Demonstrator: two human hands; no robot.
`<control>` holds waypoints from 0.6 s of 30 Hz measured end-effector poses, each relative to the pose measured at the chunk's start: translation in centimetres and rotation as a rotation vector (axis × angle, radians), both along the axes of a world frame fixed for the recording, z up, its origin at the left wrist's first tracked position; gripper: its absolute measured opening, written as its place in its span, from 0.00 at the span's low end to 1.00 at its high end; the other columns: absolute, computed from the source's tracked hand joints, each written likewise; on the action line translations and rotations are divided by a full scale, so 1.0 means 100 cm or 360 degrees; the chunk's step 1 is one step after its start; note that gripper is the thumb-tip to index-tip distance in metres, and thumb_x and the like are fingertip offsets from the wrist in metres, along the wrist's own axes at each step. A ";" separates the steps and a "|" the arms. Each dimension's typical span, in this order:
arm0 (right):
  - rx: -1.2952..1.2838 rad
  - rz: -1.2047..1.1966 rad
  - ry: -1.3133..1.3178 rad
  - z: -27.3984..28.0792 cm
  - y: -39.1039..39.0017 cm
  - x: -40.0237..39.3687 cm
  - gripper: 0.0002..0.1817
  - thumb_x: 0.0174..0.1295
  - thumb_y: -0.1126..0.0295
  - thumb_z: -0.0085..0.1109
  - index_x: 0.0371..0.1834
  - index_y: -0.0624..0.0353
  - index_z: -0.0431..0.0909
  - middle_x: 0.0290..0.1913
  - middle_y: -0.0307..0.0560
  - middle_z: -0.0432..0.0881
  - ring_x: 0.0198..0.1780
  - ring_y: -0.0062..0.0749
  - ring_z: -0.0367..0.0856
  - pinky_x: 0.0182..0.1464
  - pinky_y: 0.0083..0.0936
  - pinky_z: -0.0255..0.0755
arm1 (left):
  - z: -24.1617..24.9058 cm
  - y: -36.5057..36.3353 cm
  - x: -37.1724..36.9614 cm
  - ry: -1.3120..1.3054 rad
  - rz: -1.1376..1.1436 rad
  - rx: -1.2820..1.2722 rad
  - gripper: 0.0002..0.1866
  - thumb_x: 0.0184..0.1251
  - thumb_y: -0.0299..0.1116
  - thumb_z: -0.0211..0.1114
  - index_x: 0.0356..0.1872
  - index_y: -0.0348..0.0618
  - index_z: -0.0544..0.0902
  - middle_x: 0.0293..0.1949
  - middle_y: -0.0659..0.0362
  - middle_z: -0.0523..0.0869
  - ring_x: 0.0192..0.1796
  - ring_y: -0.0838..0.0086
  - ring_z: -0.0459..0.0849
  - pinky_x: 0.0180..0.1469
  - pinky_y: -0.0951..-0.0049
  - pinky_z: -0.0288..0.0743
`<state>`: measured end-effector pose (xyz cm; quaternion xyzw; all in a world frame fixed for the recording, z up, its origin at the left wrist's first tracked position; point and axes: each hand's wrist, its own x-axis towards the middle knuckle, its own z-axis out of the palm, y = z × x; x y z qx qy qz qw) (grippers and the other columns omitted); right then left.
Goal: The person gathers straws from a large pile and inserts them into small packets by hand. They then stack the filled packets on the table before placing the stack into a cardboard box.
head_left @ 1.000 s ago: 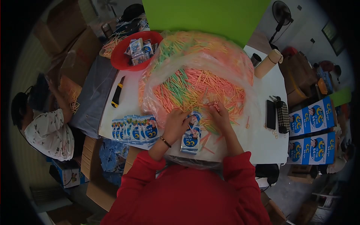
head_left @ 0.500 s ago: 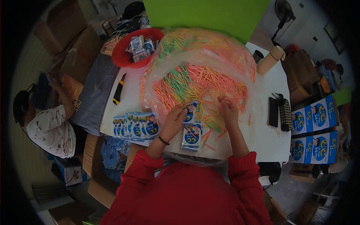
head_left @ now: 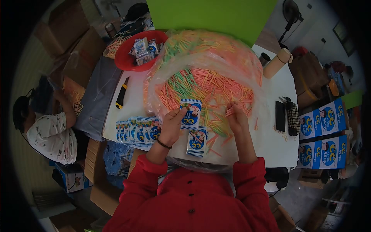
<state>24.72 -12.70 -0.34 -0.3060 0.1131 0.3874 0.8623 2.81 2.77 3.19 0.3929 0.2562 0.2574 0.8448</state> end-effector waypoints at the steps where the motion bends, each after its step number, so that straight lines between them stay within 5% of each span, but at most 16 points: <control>1: -0.0135 -0.0059 -0.0293 0.009 0.005 -0.014 0.08 0.72 0.75 0.47 0.50 0.62 0.73 0.43 0.42 0.78 0.47 0.31 0.77 0.53 0.29 0.74 | -0.007 -0.001 -0.002 -0.0024 -0.0056 0.0035 0.13 0.75 0.36 0.57 0.43 0.35 0.83 0.39 0.62 0.88 0.39 0.79 0.84 0.43 0.77 0.77; 3: -0.0273 -0.0123 -0.0581 0.008 0.005 -0.023 0.08 0.72 0.75 0.47 0.51 0.62 0.73 0.44 0.43 0.79 0.48 0.29 0.77 0.53 0.28 0.73 | -0.024 -0.002 0.000 -0.0044 -0.0119 0.0066 0.13 0.75 0.35 0.57 0.46 0.35 0.83 0.43 0.59 0.87 0.44 0.77 0.84 0.48 0.76 0.77; 5: -0.0849 -0.0013 -0.1889 -0.014 0.002 -0.024 0.07 0.70 0.74 0.51 0.47 0.62 0.76 0.45 0.43 0.81 0.48 0.31 0.79 0.53 0.25 0.71 | -0.037 -0.004 0.003 0.0334 0.0040 0.1753 0.15 0.69 0.32 0.61 0.52 0.35 0.81 0.53 0.54 0.83 0.53 0.68 0.81 0.55 0.68 0.72; 6: -0.0846 -0.0011 -0.1890 -0.018 -0.001 -0.025 0.07 0.70 0.74 0.51 0.47 0.62 0.76 0.45 0.43 0.81 0.48 0.31 0.79 0.53 0.25 0.71 | -0.030 -0.007 0.004 0.0335 0.0044 0.1753 0.15 0.69 0.32 0.61 0.52 0.35 0.81 0.53 0.54 0.83 0.53 0.68 0.81 0.55 0.68 0.72; 8: -0.1161 0.0199 -0.2334 -0.026 -0.008 -0.027 0.08 0.69 0.74 0.52 0.47 0.63 0.77 0.47 0.42 0.82 0.49 0.26 0.78 0.54 0.22 0.70 | -0.018 -0.013 0.004 0.1271 -0.0126 0.2827 0.21 0.65 0.28 0.61 0.59 0.36 0.75 0.62 0.52 0.75 0.61 0.63 0.73 0.61 0.62 0.66; 12: -0.1036 0.0296 -0.2067 -0.015 -0.010 -0.029 0.08 0.69 0.73 0.53 0.47 0.63 0.78 0.49 0.43 0.82 0.51 0.24 0.78 0.54 0.23 0.71 | -0.002 -0.007 0.003 0.1418 0.0172 0.2927 0.28 0.60 0.26 0.62 0.64 0.37 0.69 0.62 0.52 0.73 0.60 0.59 0.71 0.61 0.62 0.64; 15: -0.0924 0.0231 -0.1892 -0.015 -0.010 -0.028 0.09 0.69 0.72 0.54 0.48 0.63 0.78 0.50 0.44 0.83 0.51 0.25 0.79 0.54 0.21 0.71 | 0.010 0.000 -0.002 0.1030 0.0562 0.2935 0.20 0.64 0.27 0.62 0.58 0.35 0.76 0.56 0.54 0.79 0.55 0.67 0.77 0.55 0.67 0.69; 17: -0.0611 0.0140 -0.1591 -0.018 -0.009 -0.027 0.11 0.70 0.71 0.53 0.50 0.63 0.78 0.50 0.44 0.83 0.53 0.26 0.79 0.57 0.23 0.69 | 0.005 0.003 -0.010 0.0230 -0.0012 0.1443 0.12 0.69 0.28 0.62 0.49 0.34 0.82 0.48 0.59 0.85 0.46 0.76 0.80 0.48 0.74 0.73; 18: -0.0608 0.0143 -0.1592 -0.017 -0.010 -0.026 0.11 0.70 0.71 0.53 0.50 0.63 0.78 0.50 0.44 0.83 0.53 0.26 0.79 0.57 0.23 0.69 | 0.007 0.000 -0.010 0.0231 -0.0008 0.1444 0.12 0.69 0.28 0.62 0.49 0.34 0.82 0.48 0.59 0.85 0.46 0.76 0.80 0.48 0.74 0.73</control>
